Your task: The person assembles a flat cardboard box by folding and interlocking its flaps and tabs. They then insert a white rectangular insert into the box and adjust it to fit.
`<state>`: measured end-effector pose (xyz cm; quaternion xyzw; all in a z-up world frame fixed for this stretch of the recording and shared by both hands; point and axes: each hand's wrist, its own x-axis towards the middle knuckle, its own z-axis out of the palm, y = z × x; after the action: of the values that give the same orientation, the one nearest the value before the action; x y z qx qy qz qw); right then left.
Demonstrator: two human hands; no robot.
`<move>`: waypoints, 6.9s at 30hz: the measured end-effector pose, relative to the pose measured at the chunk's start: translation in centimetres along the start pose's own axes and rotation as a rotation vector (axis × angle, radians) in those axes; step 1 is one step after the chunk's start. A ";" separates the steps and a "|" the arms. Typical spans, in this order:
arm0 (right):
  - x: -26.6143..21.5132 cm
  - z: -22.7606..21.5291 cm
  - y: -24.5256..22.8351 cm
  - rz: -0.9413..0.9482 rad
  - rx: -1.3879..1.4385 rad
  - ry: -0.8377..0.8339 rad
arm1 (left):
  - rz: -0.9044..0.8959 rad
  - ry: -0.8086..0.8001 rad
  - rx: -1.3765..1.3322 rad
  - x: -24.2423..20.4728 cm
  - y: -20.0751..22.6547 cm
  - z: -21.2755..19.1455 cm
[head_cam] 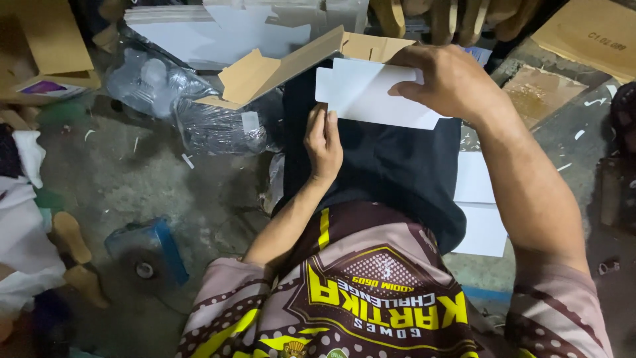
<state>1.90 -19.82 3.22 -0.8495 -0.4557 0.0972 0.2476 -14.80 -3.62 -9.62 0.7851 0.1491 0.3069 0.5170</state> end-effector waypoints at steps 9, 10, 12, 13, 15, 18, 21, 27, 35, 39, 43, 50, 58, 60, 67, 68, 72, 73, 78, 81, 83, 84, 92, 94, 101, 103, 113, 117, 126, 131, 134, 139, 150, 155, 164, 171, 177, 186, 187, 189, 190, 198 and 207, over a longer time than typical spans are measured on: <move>0.1 0.0 0.2 0.043 0.072 -0.019 | 0.009 -0.036 0.056 -0.7 -1.7 -0.2; 0.0 0.0 0.1 0.044 0.074 -0.022 | 0.004 -0.037 0.057 -0.7 -1.4 -0.3; 0.2 -0.2 -0.2 0.005 0.076 0.011 | -0.008 -0.010 0.023 0.0 -0.9 -0.6; 0.3 -0.1 0.0 0.003 0.074 0.014 | -0.004 -0.008 0.023 -0.1 -1.4 -0.5; 0.3 0.2 0.3 0.001 0.083 -0.001 | -0.043 0.009 0.021 -0.5 -2.6 -0.5; 0.2 0.2 0.4 0.001 0.067 0.007 | -0.070 -0.025 -0.026 -0.6 -3.0 -0.7; 0.0 0.3 1.1 0.033 0.061 -0.023 | -0.189 -0.024 -0.181 -0.2 -3.0 -1.7; 0.8 1.0 2.1 -0.206 0.054 0.020 | 0.299 -0.093 0.049 5.4 7.4 -5.9; 0.5 1.8 1.6 -0.079 -0.089 0.112 | 0.634 -0.818 0.568 15.7 8.4 -2.0; -1.3 1.3 -0.8 -0.053 -0.074 0.343 | 0.535 -1.075 0.646 18.4 7.6 0.3; -5.0 4.9 -1.7 0.096 0.013 0.619 | 0.470 -1.143 0.578 19.3 6.8 0.5; -8.9 15.8 -1.1 0.561 0.708 0.800 | 0.402 -1.154 0.618 19.8 6.3 1.3; -7.1 17.3 -1.6 0.632 0.728 0.803 | 0.315 -1.137 0.640 19.7 6.1 1.1; -7.1 17.8 -1.5 0.645 0.775 0.813 | 0.318 -1.157 0.618 19.9 6.1 0.9; -7.5 18.7 -0.7 0.630 0.831 0.934 | 0.309 -1.144 0.598 19.9 6.5 1.1; -7.6 19.0 -0.4 0.629 0.808 0.937 | 0.241 -1.191 0.607 20.1 6.7 1.4; -7.8 19.0 -0.9 0.625 0.781 0.964 | 0.185 -1.257 0.638 20.0 6.9 1.5; -7.8 18.7 -1.0 0.620 0.781 0.967 | 0.189 -1.253 0.640 20.0 7.4 1.8; -8.0 17.8 -1.3 0.570 0.726 0.937 | 0.240 -1.281 0.539 19.5 8.3 3.9; -8.4 17.4 -1.4 0.579 0.714 0.940 | 0.206 -1.275 0.477 19.1 7.4 5.2; -8.2 16.5 -1.9 0.561 0.693 0.990 | 0.192 -1.277 0.471 18.9 7.9 5.3; -8.1 16.1 -2.1 0.538 0.673 1.041 | 0.181 -1.276 0.467 18.8 8.1 5.4; -8.5 12.8 -2.5 0.446 0.167 0.966 | 0.257 -1.161 0.515 17.5 6.9 5.8; -8.1 12.8 -2.3 0.443 0.158 0.961 | 0.261 -1.162 0.521 17.4 7.0 5.5; -7.6 13.7 -1.4 0.455 0.281 0.945 | 0.309 -1.149 0.394 16.8 6.8 5.2; -7.4 13.6 -1.5 0.459 0.338 0.940 | 0.321 -1.143 0.381 16.7 6.7 5.3; -7.1 12.8 -1.7 0.593 0.504 0.933 | 0.333 -1.150 0.374 16.6 6.8 5.2; -6.8 12.2 -2.0 0.549 0.435 0.951 | 0.403 -1.129 0.351 16.6 6.3 5.5; -7.0 12.4 -1.6 0.510 0.395 0.961 | 0.335 -1.111 0.331 16.3 7.0 5.1; -6.2 13.5 -0.1 0.365 0.298 1.140 | 0.212 -1.240 0.380 16.7 7.1 5.0; -7.0 14.4 -0.4 0.349 0.233 1.125 | 0.228 -1.226 0.388 17.2 7.2 4.8; -9.2 13.9 0.5 0.353 0.198 1.061 | 0.235 -1.196 0.373 17.0 6.9 4.8; -3.0 6.9 4.7 -0.078 -0.085 0.664 | 0.418 -0.990 0.482 14.7 5.8 4.3; -2.7 6.0 5.5 -0.136 -0.055 0.568 | 0.620 -0.442 0.422 10.8 6.4 2.4; -2.8 5.0 4.7 -0.181 0.080 0.562 | 0.304 -0.152 0.089 -0.3 3.9 -3.0; -2.9 5.2 4.4 -0.168 0.150 0.555 | 0.392 0.117 0.362 2.0 2.6 -2.5; -3.2 4.6 3.6 -0.169 0.191 0.558 | 0.297 0.092 0.461 2.8 2.3 -1.3; -3.5 4.5 3.5 -0.143 0.230 0.545 | 0.160 0.055 0.301 3.0 1.3 -0.5; -3.4 4.5 3.5 -0.142 0.230 0.546 | 0.161 0.053 0.301 3.0 0.9 -0.3; -3.4 4.6 3.4 -0.148 0.238 0.556 | 0.115 0.051 0.231 3.0 0.2 0.1; -3.4 4.6 3.4 -0.148 0.238 0.557 | 0.115 0.050 0.231 3.0 0.1 0.1; -3.7 4.9 3.9 -0.125 0.238 0.558 | -0.040 0.117 0.034 3.6 -0.1 0.7; -3.8 4.7 3.4 -0.138 0.234 0.541 | -0.019 0.101 0.021 4.6 0.3 0.4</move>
<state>0.42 -22.93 -2.77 -0.7773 -0.4154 -0.0979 0.4622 -11.04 -1.52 -7.97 0.7724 0.1856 0.3399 0.5034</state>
